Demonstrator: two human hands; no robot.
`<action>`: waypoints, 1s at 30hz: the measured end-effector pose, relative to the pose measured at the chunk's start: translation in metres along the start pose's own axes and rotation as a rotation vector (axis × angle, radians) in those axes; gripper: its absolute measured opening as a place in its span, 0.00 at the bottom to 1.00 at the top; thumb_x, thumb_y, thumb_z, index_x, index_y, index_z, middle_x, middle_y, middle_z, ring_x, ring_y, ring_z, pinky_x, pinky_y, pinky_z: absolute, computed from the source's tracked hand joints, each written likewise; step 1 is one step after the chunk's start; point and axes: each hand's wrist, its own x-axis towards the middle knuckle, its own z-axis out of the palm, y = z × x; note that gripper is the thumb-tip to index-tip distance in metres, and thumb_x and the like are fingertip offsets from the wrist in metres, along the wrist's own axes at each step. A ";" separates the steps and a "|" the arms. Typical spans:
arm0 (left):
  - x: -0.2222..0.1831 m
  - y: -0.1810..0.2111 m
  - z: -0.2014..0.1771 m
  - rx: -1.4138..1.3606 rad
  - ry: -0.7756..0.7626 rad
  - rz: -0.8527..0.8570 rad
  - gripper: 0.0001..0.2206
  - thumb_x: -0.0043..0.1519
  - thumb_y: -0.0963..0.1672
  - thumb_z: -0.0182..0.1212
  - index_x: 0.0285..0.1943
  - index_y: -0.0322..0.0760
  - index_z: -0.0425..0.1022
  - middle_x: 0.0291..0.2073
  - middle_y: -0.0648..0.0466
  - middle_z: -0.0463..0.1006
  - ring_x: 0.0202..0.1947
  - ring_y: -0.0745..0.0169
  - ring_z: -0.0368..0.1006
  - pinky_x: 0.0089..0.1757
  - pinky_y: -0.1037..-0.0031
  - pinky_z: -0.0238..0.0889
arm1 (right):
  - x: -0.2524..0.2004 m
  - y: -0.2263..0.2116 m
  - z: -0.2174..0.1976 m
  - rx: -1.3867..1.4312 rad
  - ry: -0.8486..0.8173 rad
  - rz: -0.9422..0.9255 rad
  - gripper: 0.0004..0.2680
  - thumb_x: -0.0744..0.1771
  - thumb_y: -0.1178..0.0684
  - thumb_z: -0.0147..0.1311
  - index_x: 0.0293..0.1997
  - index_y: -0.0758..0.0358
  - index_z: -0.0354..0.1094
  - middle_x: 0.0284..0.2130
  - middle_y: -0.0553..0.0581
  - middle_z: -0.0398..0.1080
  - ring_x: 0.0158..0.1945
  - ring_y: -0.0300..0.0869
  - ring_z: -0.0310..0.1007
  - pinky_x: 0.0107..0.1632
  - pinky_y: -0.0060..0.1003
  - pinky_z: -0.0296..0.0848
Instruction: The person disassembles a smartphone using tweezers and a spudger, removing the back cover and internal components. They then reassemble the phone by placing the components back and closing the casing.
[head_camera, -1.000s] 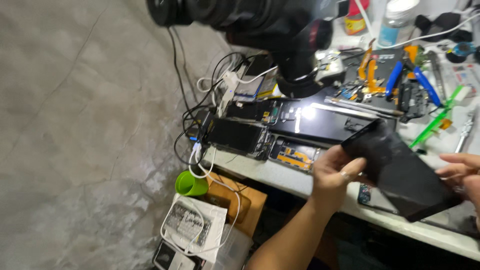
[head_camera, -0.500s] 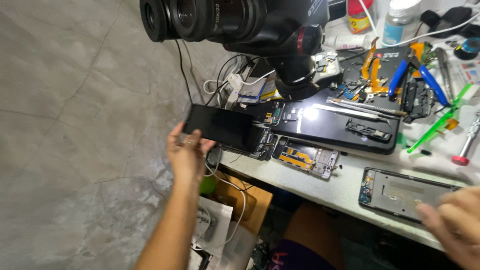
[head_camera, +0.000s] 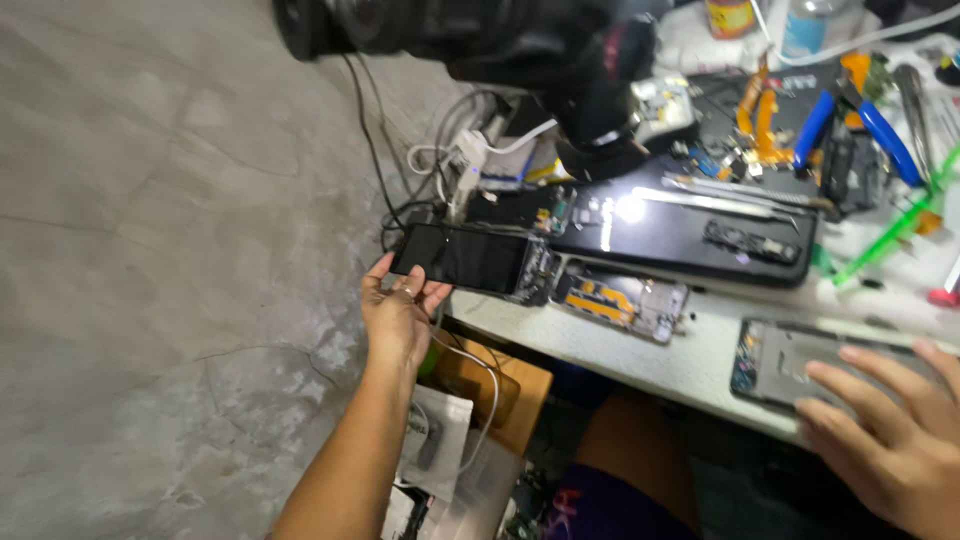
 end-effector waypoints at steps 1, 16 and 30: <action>-0.007 -0.003 -0.002 -0.027 -0.020 -0.026 0.23 0.62 0.35 0.56 0.66 0.38 0.58 0.37 0.47 0.75 0.31 0.54 0.76 0.37 0.59 0.78 | 0.003 0.005 -0.003 -0.006 -0.006 -0.034 0.10 0.57 0.48 0.64 0.38 0.47 0.76 0.52 0.47 0.75 0.63 0.48 0.71 0.73 0.64 0.58; -0.205 -0.143 -0.019 -0.254 -0.381 -0.762 0.20 0.61 0.36 0.57 0.64 0.37 0.67 0.49 0.41 0.79 0.43 0.50 0.79 0.38 0.62 0.77 | 0.016 0.005 -0.037 0.040 -0.042 -0.077 0.09 0.62 0.50 0.61 0.43 0.51 0.75 0.45 0.44 0.76 0.53 0.40 0.74 0.71 0.59 0.60; -0.207 -0.161 -0.053 -0.176 -0.265 -0.745 0.19 0.67 0.40 0.51 0.68 0.39 0.61 0.48 0.42 0.80 0.37 0.50 0.81 0.36 0.58 0.77 | -0.003 0.015 0.004 0.205 0.034 -0.004 0.09 0.63 0.53 0.65 0.46 0.55 0.75 0.49 0.50 0.76 0.53 0.42 0.75 0.59 0.36 0.69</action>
